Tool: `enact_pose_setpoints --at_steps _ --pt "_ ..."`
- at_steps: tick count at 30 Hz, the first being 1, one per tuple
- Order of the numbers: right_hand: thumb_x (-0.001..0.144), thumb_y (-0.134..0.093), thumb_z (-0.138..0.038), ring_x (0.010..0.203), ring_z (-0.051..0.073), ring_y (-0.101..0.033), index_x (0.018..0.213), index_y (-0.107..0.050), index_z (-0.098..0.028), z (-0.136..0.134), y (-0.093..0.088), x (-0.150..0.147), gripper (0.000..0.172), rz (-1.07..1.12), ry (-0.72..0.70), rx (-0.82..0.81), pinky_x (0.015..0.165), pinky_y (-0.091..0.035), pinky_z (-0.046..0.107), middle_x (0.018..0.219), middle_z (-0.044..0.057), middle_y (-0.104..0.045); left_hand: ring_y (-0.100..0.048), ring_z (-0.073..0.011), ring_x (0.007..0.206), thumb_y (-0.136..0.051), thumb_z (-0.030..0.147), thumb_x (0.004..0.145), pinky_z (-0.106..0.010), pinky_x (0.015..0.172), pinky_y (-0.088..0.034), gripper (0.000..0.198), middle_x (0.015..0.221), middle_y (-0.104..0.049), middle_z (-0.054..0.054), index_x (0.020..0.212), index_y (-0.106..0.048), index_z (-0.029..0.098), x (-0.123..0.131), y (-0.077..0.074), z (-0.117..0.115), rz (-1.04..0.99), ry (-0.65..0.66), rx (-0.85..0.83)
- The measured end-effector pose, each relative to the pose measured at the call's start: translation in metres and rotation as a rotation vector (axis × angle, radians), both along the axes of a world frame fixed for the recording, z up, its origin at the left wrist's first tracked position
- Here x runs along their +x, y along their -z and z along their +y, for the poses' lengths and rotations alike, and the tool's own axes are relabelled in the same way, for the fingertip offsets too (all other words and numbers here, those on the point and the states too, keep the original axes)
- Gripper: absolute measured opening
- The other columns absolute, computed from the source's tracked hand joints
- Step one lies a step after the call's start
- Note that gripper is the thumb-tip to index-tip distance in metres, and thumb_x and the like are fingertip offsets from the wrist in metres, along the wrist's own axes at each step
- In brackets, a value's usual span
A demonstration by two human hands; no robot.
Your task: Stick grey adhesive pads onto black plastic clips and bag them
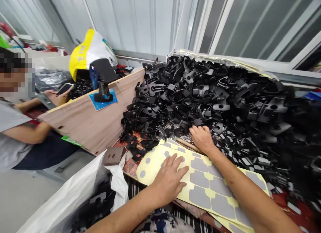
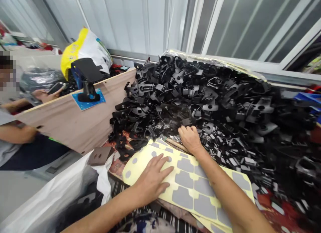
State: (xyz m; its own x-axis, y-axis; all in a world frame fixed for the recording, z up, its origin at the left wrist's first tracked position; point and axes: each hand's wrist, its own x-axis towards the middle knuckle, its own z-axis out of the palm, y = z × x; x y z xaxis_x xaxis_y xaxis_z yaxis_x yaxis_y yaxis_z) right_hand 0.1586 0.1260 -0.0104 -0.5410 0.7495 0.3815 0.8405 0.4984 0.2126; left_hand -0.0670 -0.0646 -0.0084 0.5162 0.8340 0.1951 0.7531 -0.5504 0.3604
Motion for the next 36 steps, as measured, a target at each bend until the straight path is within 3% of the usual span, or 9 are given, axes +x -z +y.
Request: enact_pose_setpoints --at_steps 2,5,10,17,22,25,29,32,36 --pt "0.101 -0.052 -0.028 0.096 0.031 -0.057 0.097 -0.072 -0.015 -0.003 0.003 0.028 0.024 0.028 0.077 -0.019 0.093 -0.030 0.044 0.094 0.016 -0.074 -0.034 -0.0441 0.153 -0.069 0.040 0.094 -0.066 0.122 -0.033 0.058 0.160 -0.047 -0.018 0.149 -0.056 0.024 0.018 0.006 0.013 0.029 0.033 0.013" --pt "0.098 -0.053 -0.025 0.094 0.030 -0.060 0.095 -0.073 -0.016 -0.013 0.003 0.069 0.021 0.097 0.179 -0.034 0.087 -0.034 0.042 0.095 0.015 -0.075 -0.029 -0.0448 0.155 -0.059 0.055 0.099 -0.069 0.122 -0.028 0.062 0.164 -0.041 -0.018 0.154 -0.051 0.027 0.031 0.019 0.030 0.059 0.064 0.038" --pt "0.091 -0.047 -0.008 0.093 0.026 -0.066 0.105 -0.072 -0.019 -0.027 -0.002 0.093 0.031 0.271 0.260 -0.063 0.085 -0.041 0.038 0.100 0.009 -0.078 -0.028 -0.0392 0.157 -0.053 0.059 0.101 -0.067 0.123 -0.025 0.063 0.169 -0.036 -0.013 0.159 -0.043 0.037 0.005 0.038 0.043 0.132 0.067 0.071" --pt "0.093 -0.047 -0.012 0.110 0.024 -0.067 0.120 -0.067 -0.019 -0.034 -0.016 0.047 0.034 0.452 0.144 -0.102 0.097 -0.050 0.035 0.120 0.010 -0.074 -0.031 -0.0357 0.156 -0.053 0.052 0.103 -0.062 0.125 -0.022 0.060 0.169 -0.038 -0.011 0.160 -0.041 0.036 -0.080 0.040 0.059 0.160 0.029 0.182" --pt "0.081 -0.054 -0.005 0.143 0.032 -0.043 0.151 -0.051 -0.019 -0.036 -0.032 -0.003 0.071 0.313 -0.121 -0.103 0.116 -0.036 0.047 0.160 0.012 -0.048 -0.031 -0.0383 0.156 -0.053 0.050 0.103 -0.066 0.123 -0.022 0.060 0.168 -0.038 -0.016 0.160 -0.044 0.032 -0.092 0.036 0.064 0.140 0.063 0.143" --pt "0.085 -0.060 -0.011 0.127 0.034 -0.054 0.152 -0.050 -0.016 -0.029 -0.035 -0.019 0.067 0.294 -0.073 -0.197 0.106 -0.041 0.049 0.142 0.016 -0.064 -0.031 -0.0394 0.155 -0.057 0.048 0.101 -0.068 0.123 -0.020 0.058 0.167 -0.039 -0.016 0.157 -0.049 0.032 -0.081 0.032 0.063 0.121 0.050 0.111" --pt "0.095 -0.060 -0.017 0.102 0.029 -0.065 0.118 -0.071 -0.018 -0.047 -0.039 -0.016 0.026 0.481 -0.016 -0.163 0.094 -0.045 0.043 0.108 0.011 -0.076 -0.035 -0.0423 0.151 -0.064 0.040 0.098 -0.069 0.122 -0.022 0.046 0.159 -0.049 -0.017 0.141 -0.066 0.026 -0.064 0.011 0.053 -0.047 -0.092 0.061" --pt "0.100 -0.058 -0.019 0.099 0.027 -0.066 0.106 -0.073 -0.023 -0.096 -0.039 -0.016 0.017 0.558 -0.122 -0.016 0.091 -0.046 0.043 0.102 0.007 -0.076 -0.059 -0.0358 0.128 -0.057 0.042 0.101 -0.058 0.112 -0.044 0.044 0.134 -0.065 -0.018 0.138 -0.067 0.022 -0.046 -0.014 0.036 -0.521 -0.232 -0.212" --pt "0.100 -0.055 -0.016 0.094 0.024 -0.066 0.114 -0.073 -0.032 -0.166 -0.026 -0.034 0.028 0.503 -0.386 -0.040 0.089 -0.052 0.045 0.099 0.003 -0.078 -0.067 -0.0217 0.091 -0.065 0.045 0.096 -0.037 0.084 -0.057 0.073 0.099 -0.067 -0.006 0.161 -0.036 0.028 -0.015 -0.037 0.017 -1.194 -0.130 -0.995"
